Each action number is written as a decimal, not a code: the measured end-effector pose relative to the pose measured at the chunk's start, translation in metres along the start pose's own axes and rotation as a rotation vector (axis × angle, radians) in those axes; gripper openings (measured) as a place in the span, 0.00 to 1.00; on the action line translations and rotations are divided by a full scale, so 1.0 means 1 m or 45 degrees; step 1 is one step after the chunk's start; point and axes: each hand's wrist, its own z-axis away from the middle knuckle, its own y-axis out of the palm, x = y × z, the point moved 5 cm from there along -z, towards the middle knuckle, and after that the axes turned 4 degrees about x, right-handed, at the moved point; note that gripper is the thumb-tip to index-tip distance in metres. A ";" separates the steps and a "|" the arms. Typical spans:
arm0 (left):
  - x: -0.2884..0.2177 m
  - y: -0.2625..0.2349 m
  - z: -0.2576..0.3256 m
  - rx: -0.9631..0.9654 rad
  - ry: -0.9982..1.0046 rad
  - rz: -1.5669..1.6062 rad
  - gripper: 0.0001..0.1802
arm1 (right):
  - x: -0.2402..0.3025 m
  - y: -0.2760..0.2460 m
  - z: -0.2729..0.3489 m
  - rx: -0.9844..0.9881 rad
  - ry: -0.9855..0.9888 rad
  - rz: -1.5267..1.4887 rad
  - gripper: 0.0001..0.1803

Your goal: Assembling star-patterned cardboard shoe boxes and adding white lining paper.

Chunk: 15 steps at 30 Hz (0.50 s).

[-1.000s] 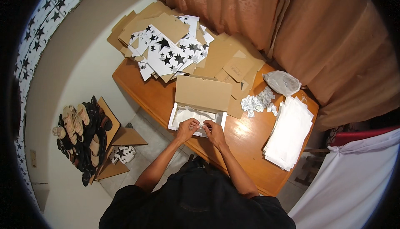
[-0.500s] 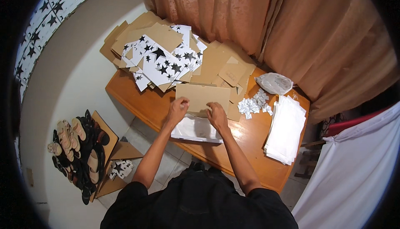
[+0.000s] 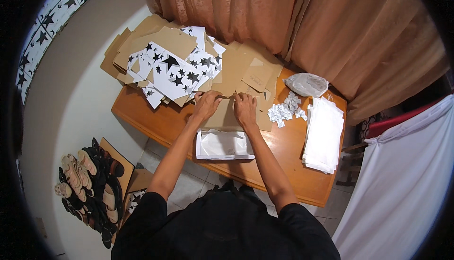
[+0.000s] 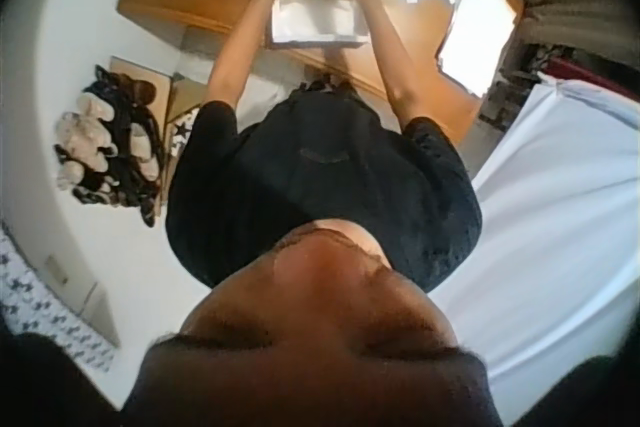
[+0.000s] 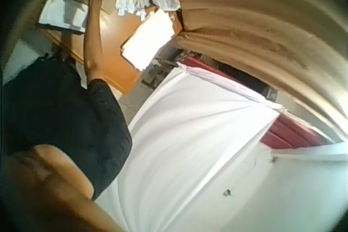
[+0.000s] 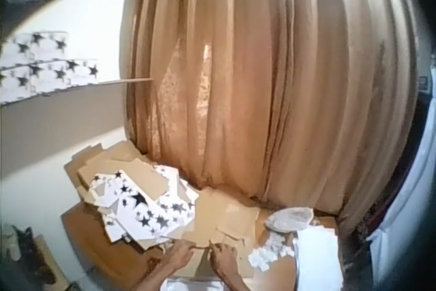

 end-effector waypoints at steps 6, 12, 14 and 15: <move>-0.029 -0.023 0.040 -0.116 0.163 0.083 0.12 | 0.018 -0.043 0.044 -0.117 -0.115 -0.032 0.16; -0.051 -0.029 0.096 -0.066 0.213 0.161 0.10 | 0.039 -0.069 0.093 -0.189 -0.137 -0.069 0.10; -0.056 -0.022 0.116 -0.008 0.234 0.116 0.11 | 0.039 -0.065 0.110 -0.120 -0.098 -0.118 0.08; -0.060 -0.021 0.126 0.009 0.244 0.137 0.11 | 0.036 -0.061 0.118 -0.097 -0.122 -0.150 0.10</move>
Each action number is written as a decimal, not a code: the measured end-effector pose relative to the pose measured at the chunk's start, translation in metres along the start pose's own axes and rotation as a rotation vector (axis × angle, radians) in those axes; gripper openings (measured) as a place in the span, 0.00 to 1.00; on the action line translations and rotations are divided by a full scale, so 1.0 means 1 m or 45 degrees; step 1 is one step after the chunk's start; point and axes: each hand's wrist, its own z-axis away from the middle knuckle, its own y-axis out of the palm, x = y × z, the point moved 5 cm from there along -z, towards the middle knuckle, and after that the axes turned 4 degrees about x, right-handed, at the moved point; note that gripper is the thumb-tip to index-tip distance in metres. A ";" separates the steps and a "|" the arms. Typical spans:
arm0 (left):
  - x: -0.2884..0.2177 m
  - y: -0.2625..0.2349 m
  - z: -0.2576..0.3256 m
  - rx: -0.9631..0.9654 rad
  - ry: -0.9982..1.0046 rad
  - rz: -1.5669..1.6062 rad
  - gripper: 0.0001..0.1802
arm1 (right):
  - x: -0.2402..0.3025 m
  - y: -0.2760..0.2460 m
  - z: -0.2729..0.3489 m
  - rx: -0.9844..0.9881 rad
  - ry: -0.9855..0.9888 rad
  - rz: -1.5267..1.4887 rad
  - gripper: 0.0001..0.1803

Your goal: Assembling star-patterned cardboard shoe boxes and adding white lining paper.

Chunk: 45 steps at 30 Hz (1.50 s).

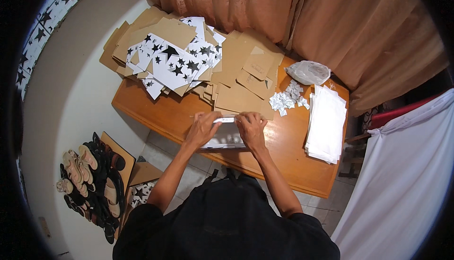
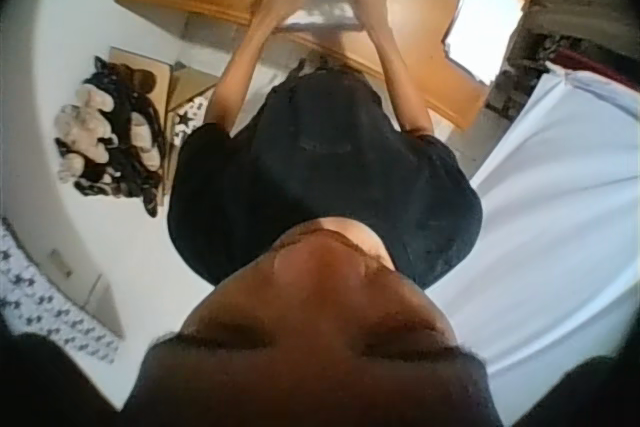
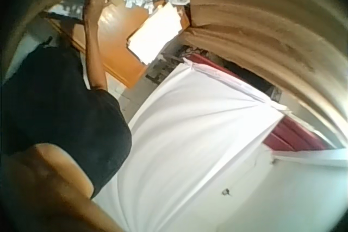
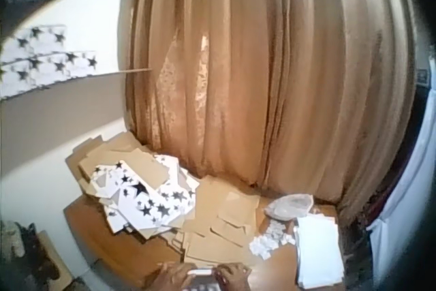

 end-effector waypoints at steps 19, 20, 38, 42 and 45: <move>0.028 0.086 0.072 0.028 0.057 -0.192 0.16 | -0.023 0.068 0.087 0.124 -0.130 0.165 0.15; 0.030 0.088 0.073 0.012 0.072 -0.211 0.17 | -0.024 0.069 0.089 0.125 -0.151 0.195 0.16; 0.039 0.094 0.081 0.067 0.036 -0.063 0.14 | -0.028 0.079 0.096 0.141 -0.132 0.131 0.13; 0.037 0.093 0.086 0.038 0.097 -0.112 0.15 | -0.024 0.082 0.098 0.138 -0.215 0.144 0.15; 0.031 0.091 0.086 0.075 0.096 -0.124 0.16 | -0.022 0.085 0.101 0.197 -0.313 0.172 0.16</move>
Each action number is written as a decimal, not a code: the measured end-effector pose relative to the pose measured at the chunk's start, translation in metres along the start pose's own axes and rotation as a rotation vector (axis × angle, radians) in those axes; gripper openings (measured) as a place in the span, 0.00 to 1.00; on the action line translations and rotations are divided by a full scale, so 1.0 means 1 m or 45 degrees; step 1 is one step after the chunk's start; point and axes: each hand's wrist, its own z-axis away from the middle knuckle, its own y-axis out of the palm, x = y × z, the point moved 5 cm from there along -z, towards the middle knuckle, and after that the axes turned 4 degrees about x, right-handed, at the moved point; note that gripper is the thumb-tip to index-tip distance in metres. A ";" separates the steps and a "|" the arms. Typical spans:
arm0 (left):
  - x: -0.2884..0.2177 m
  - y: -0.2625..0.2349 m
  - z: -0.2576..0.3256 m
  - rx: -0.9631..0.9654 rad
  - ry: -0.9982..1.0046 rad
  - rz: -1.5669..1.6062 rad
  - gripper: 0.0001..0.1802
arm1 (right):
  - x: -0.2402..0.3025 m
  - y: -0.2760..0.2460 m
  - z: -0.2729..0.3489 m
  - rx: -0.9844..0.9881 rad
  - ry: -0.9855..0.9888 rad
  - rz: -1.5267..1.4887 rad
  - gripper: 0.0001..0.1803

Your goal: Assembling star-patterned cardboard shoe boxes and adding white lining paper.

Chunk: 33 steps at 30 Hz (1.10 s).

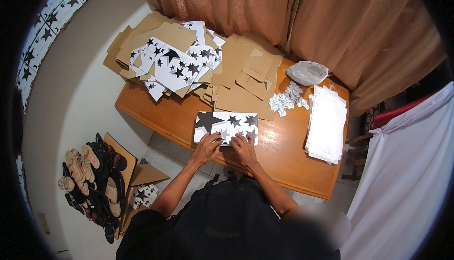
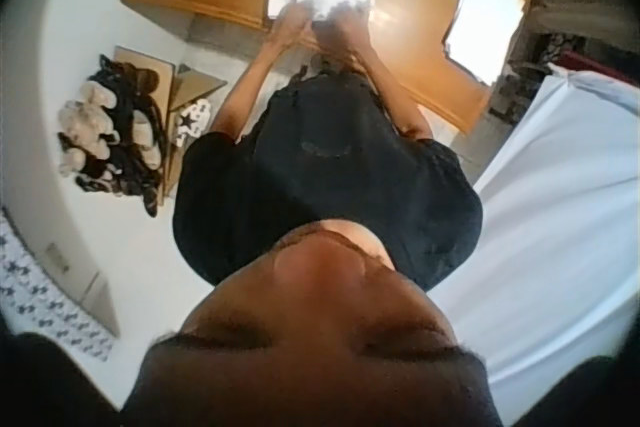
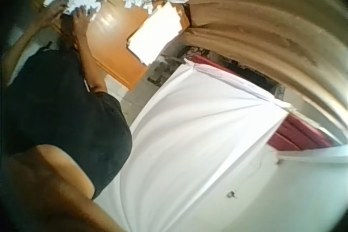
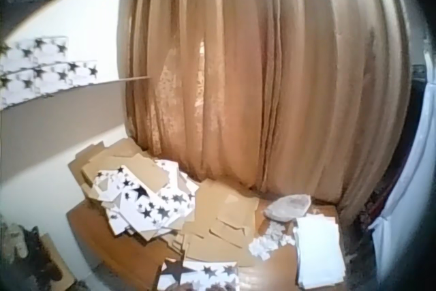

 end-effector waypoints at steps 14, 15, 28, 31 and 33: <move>0.004 0.019 0.002 -0.098 -0.009 -0.099 0.12 | 0.005 0.008 0.004 0.024 0.034 -0.059 0.24; 0.004 0.019 0.002 -0.097 -0.010 -0.098 0.12 | 0.005 0.009 0.004 0.021 0.025 -0.061 0.24; 0.007 0.018 0.002 -0.097 0.008 -0.078 0.15 | 0.011 0.012 0.000 0.020 -0.024 -0.017 0.21; 0.006 0.017 0.001 -0.101 0.008 -0.085 0.14 | 0.015 0.012 -0.001 -0.016 -0.077 -0.023 0.21; 0.006 0.018 0.003 -0.101 0.005 -0.073 0.14 | 0.015 0.012 -0.001 -0.025 -0.075 -0.072 0.20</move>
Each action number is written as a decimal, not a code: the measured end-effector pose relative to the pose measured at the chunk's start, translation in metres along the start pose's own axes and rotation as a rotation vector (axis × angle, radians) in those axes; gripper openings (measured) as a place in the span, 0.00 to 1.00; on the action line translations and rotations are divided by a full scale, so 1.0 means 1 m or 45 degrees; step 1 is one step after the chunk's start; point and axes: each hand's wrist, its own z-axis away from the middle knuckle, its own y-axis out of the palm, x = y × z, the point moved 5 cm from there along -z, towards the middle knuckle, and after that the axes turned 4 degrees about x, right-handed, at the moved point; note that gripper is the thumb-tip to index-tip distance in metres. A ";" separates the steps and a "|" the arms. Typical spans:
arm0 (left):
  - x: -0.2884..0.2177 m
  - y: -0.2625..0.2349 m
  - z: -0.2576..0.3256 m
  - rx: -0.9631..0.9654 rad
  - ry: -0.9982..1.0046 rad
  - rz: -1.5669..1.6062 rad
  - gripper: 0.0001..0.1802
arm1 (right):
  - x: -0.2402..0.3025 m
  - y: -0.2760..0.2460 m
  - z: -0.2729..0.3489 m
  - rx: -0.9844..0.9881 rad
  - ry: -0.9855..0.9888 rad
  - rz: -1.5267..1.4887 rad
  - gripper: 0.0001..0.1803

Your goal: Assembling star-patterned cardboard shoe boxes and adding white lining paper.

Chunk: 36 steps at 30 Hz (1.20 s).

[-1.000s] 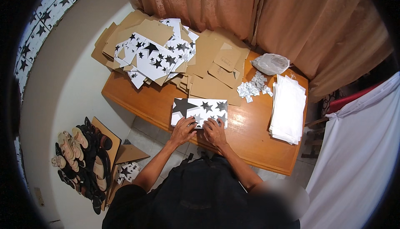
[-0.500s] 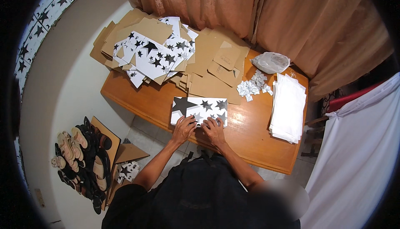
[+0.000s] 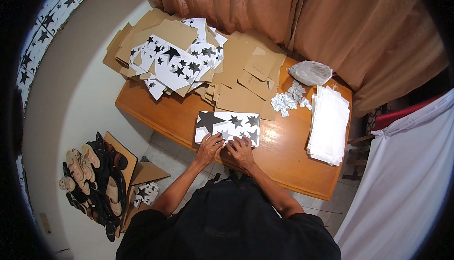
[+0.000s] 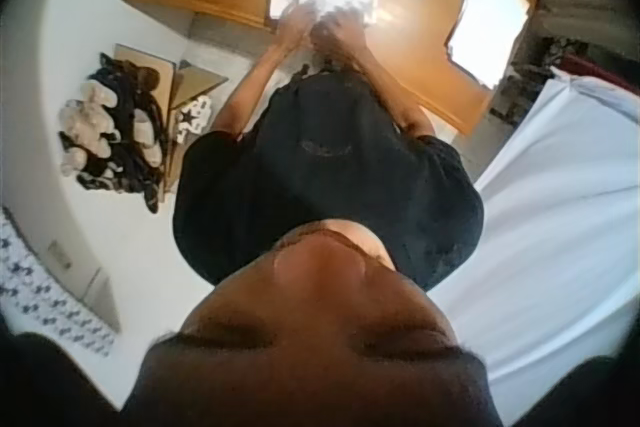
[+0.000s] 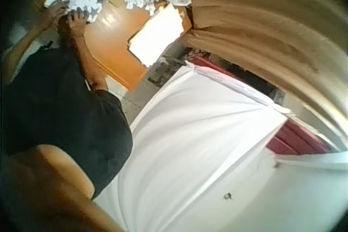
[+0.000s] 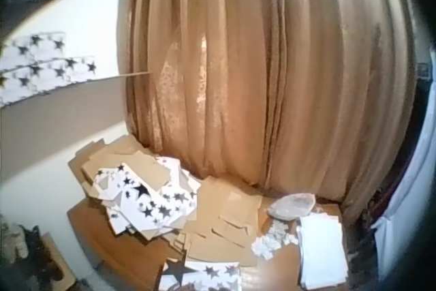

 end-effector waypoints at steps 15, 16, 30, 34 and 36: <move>-0.002 0.004 -0.002 -0.091 -0.003 -0.045 0.09 | -0.011 0.005 -0.007 0.050 -0.071 0.079 0.18; -0.002 0.004 -0.002 -0.111 0.003 -0.057 0.09 | -0.010 0.002 -0.009 0.054 -0.071 0.078 0.18; -0.075 -0.004 0.000 -0.034 -0.348 0.155 0.10 | -0.118 -0.046 -0.031 -0.122 0.421 -0.529 0.15; -0.098 0.080 0.005 0.149 -1.003 1.000 0.23 | -0.177 -0.025 -0.027 0.073 0.699 -0.796 0.34; -0.110 0.112 0.003 -0.010 -1.055 1.180 0.41 | -0.187 -0.015 -0.022 0.136 0.699 -0.990 0.41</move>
